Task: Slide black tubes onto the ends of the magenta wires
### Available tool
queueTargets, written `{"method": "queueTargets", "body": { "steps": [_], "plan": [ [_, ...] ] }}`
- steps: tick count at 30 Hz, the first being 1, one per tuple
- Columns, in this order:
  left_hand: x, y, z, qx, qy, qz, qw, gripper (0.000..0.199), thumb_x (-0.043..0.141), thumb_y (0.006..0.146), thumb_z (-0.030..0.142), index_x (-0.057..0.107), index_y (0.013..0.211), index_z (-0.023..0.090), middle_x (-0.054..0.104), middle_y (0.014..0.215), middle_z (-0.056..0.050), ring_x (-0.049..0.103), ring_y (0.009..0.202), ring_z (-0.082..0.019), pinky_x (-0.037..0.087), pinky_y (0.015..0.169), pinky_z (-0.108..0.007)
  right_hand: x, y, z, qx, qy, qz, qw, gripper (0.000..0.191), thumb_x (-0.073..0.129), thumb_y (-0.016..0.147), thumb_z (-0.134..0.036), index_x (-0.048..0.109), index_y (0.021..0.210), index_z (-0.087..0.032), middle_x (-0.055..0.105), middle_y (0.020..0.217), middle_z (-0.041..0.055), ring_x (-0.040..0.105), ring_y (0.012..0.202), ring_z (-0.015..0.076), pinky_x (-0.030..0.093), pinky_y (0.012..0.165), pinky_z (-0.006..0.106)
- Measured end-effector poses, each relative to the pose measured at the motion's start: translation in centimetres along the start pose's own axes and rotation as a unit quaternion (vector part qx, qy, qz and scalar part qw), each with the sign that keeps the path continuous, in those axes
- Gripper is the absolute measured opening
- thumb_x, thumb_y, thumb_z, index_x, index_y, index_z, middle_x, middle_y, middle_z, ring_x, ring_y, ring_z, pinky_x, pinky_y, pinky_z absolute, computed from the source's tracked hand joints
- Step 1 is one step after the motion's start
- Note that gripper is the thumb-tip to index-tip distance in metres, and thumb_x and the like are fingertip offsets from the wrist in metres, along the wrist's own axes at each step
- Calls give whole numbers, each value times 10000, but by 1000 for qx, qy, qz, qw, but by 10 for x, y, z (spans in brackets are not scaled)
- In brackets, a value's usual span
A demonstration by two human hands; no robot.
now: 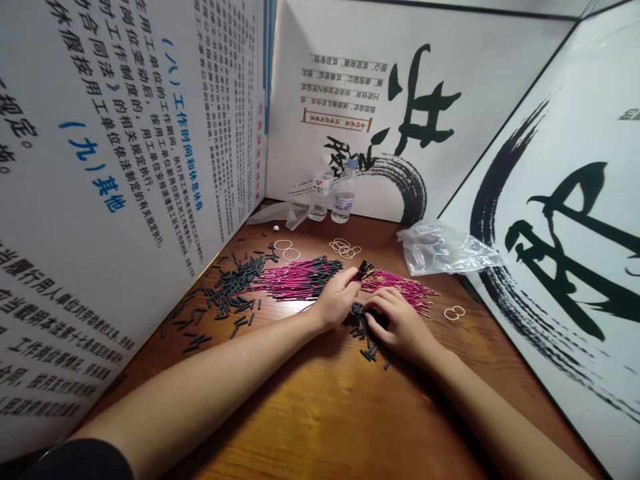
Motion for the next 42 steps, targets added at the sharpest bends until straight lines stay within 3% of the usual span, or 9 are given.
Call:
{"method": "queueTargets", "body": {
  "steps": [9,17,27,31,36,42],
  "plan": [
    [3,0,3,3,16,-13,1000,127,386,847,173,466,748,165,454,705,7,407,699,-127,386,677,-250,-11,-1,-1,0,24,49,998,52,537,850,-157,545,874,-203,587,873,45,503,858,202,438,782,358],
    [7,0,8,32,41,-30,998,129,377,845,181,438,731,174,481,746,4,425,740,-136,373,736,-258,-10,-2,4,22,44,45,998,94,537,829,-128,560,868,-210,591,853,35,520,831,193,434,743,333],
    [10,2,2,34,68,-39,996,117,393,857,202,502,829,168,541,832,-12,478,819,-150,395,794,-264,-43,-13,23,88,94,224,966,95,556,869,-187,628,922,-217,632,884,35,567,782,170,444,648,294],
    [12,1,0,26,88,-48,995,156,385,870,213,533,859,164,565,843,-18,495,830,-154,406,804,-268,-55,-17,19,77,94,271,955,106,550,875,-170,626,933,-216,616,889,33,575,816,171,458,696,307],
    [20,-1,-1,25,90,-85,992,223,381,876,212,588,938,159,634,949,-33,546,884,-160,419,860,-273,-58,-16,13,62,92,274,955,137,533,881,-168,637,957,-216,612,918,46,585,815,173,478,666,305],
    [26,-3,-2,24,131,-115,984,275,380,881,236,620,990,160,659,934,-35,558,866,-170,437,837,-279,-57,-17,13,72,88,272,956,139,524,888,-191,636,962,-224,619,933,62,596,829,189,491,661,326]
  ]
}}
Point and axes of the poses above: each hand's wrist, its own y-axis towards the middle knuckle, its own x-axis out of the palm, z = x × y, the point moved 10 cm from there along y, towards the middle knuckle
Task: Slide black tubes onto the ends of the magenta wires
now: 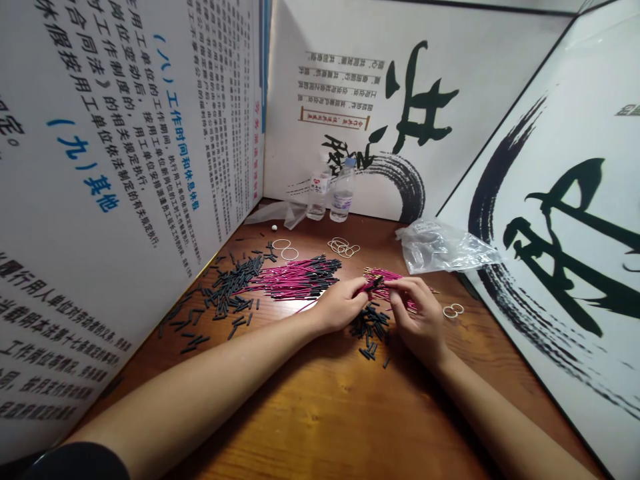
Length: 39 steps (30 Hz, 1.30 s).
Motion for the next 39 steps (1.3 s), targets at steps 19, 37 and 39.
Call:
{"method": "queueTargets", "body": {
  "steps": [19,37,39],
  "plan": [
    [-2,0,0,1,-13,9,1000,264,397,872,223,613,1010,158,665,990,-43,565,897,-171,429,842,-269,-1,1,-2,-5,-13,2,1000,133,510,875,-176,626,926,-218,591,887,52,582,775,179,483,652,319],
    [-2,-2,8,33,-47,2,998,347,341,902,216,625,1084,136,664,1080,-62,573,963,-173,418,908,-278,2,1,-6,-17,-11,-17,1000,152,514,876,-159,635,942,-222,591,881,52,566,767,174,470,630,312],
    [-3,-2,9,34,-53,3,998,358,342,899,206,617,1118,139,658,1123,-65,572,1009,-178,411,935,-284,3,0,-5,-13,-10,-22,1000,153,511,873,-155,636,931,-221,587,873,51,559,769,175,466,634,315]
  ]
}}
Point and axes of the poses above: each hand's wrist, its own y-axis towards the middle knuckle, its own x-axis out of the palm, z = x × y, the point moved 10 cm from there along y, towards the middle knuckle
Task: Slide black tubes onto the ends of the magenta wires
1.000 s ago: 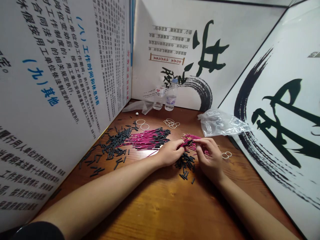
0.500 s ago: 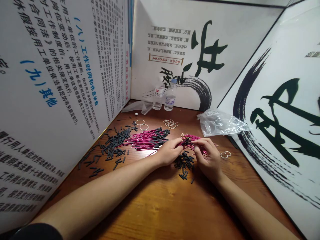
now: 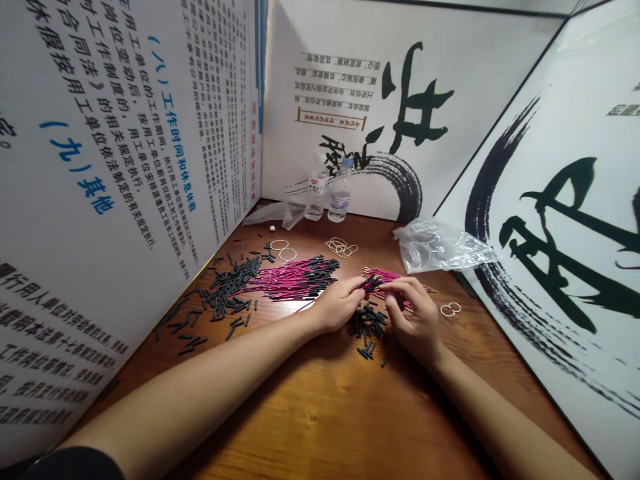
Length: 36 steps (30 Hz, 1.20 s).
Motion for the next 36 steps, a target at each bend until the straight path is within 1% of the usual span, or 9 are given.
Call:
{"method": "queueTargets", "body": {
  "steps": [5,12,17,23,28,36],
  "plan": [
    [1,0,-1,-2,-2,-4,1000,373,359,885,195,600,1167,156,653,1165,-59,567,1074,-184,398,973,-288,1,-1,2,1,3,-7,1000,152,503,865,-145,626,910,-221,580,861,46,549,764,172,458,630,309],
    [2,1,-2,-5,14,-8,1000,309,385,899,229,620,1079,143,670,1055,-60,582,974,-180,422,897,-274,3,-1,3,3,5,-17,1000,142,500,871,-158,620,910,-223,584,864,47,557,760,176,459,631,309],
    [3,0,0,3,-9,-12,1000,316,395,905,225,601,1133,150,651,1116,-62,572,1011,-180,411,919,-279,3,-1,4,2,9,-17,1000,146,507,867,-148,624,916,-221,589,873,45,562,771,176,458,648,310],
    [3,-1,-1,-1,-12,-12,1000,309,397,922,257,588,1142,156,641,1124,-72,566,1023,-189,409,928,-299,3,0,4,6,11,-19,1000,151,506,866,-146,627,916,-220,597,874,43,565,777,177,457,661,311],
    [2,-1,-1,-5,-5,-7,1000,270,404,926,267,574,1098,148,636,1103,-75,562,1010,-187,410,921,-306,3,0,5,9,8,-19,1000,150,504,868,-152,632,913,-217,604,879,45,573,789,179,462,663,310],
    [1,-1,-3,-29,3,-5,1000,197,413,919,274,548,1002,156,616,1008,-36,545,927,-160,409,855,-275,5,-1,5,-5,10,-20,1000,158,513,869,-136,629,946,-212,596,897,44,567,801,169,463,664,292]
  ]
}}
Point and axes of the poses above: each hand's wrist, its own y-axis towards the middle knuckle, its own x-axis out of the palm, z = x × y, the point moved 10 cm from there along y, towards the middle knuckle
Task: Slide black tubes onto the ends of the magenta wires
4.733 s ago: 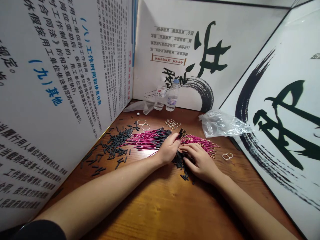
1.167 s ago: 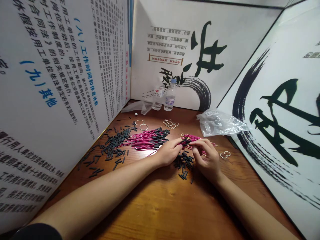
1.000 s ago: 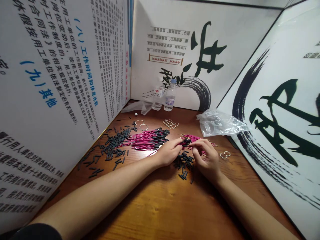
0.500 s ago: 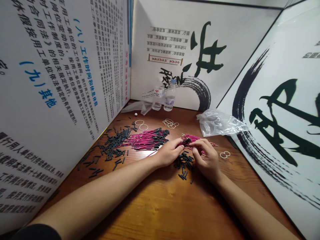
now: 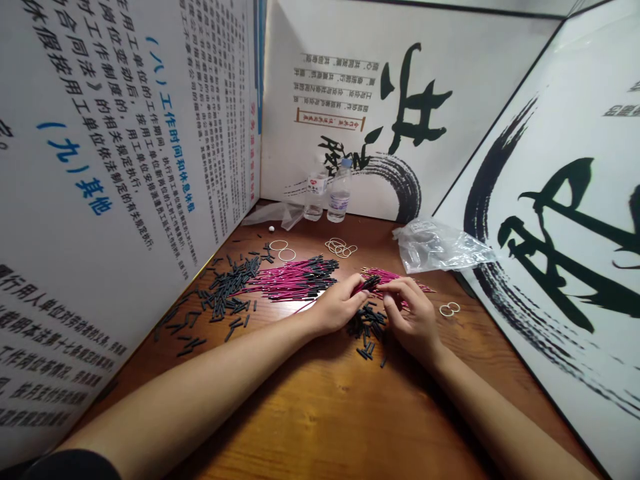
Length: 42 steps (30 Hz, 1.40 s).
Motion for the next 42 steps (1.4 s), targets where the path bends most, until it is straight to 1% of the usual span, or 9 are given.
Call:
{"method": "queueTargets", "body": {
  "steps": [6,9,13,16,20,26,31,42],
  "plan": [
    [0,1,-3,-3,-8,6,1000,164,440,907,301,524,923,161,561,864,-7,491,799,-136,391,757,-262,-2,1,-2,-5,-2,1,1000,157,515,863,-124,623,938,-209,595,891,42,571,796,166,463,662,289],
    [0,2,-4,-4,-19,9,1000,160,447,904,308,510,884,162,530,827,3,464,776,-128,378,743,-257,-2,1,-4,-8,1,4,1000,151,516,860,-120,624,921,-206,592,874,38,568,784,163,460,661,289],
    [1,1,-4,-8,-23,3,1000,142,445,898,297,499,890,167,489,790,18,436,744,-122,366,718,-253,-6,1,-2,-1,2,26,1000,146,511,865,-128,626,910,-206,589,855,34,561,771,162,455,657,292],
    [1,1,-1,-4,-28,-3,1000,107,470,873,270,495,900,169,475,785,23,424,736,-119,360,709,-250,-8,1,0,10,-3,40,999,139,507,873,-144,625,913,-204,588,860,36,562,775,165,457,657,297],
    [0,1,-1,-5,-32,4,999,74,486,840,224,478,891,171,450,767,29,403,712,-114,349,685,-248,-8,1,2,16,-4,37,999,136,509,876,-153,627,923,-203,591,871,37,565,781,164,459,663,296],
    [1,1,-6,-16,-18,0,1000,77,457,861,252,470,887,181,436,744,34,393,691,-113,341,657,-248,-9,1,1,17,-10,42,999,143,510,882,-160,633,936,-208,593,875,35,572,781,163,453,645,288],
    [1,1,-5,-15,-24,-1,1000,75,465,851,250,473,876,179,447,755,30,401,705,-116,340,667,-255,-8,1,1,16,-1,44,999,139,521,883,-158,632,948,-212,601,878,33,572,760,156,455,646,287],
    [1,1,-5,-22,-24,-1,999,59,457,835,241,441,822,186,417,717,37,379,675,-112,328,649,-250,-10,1,2,19,-4,50,999,136,526,884,-171,633,959,-209,616,900,43,582,774,164,465,652,297]
  ]
}}
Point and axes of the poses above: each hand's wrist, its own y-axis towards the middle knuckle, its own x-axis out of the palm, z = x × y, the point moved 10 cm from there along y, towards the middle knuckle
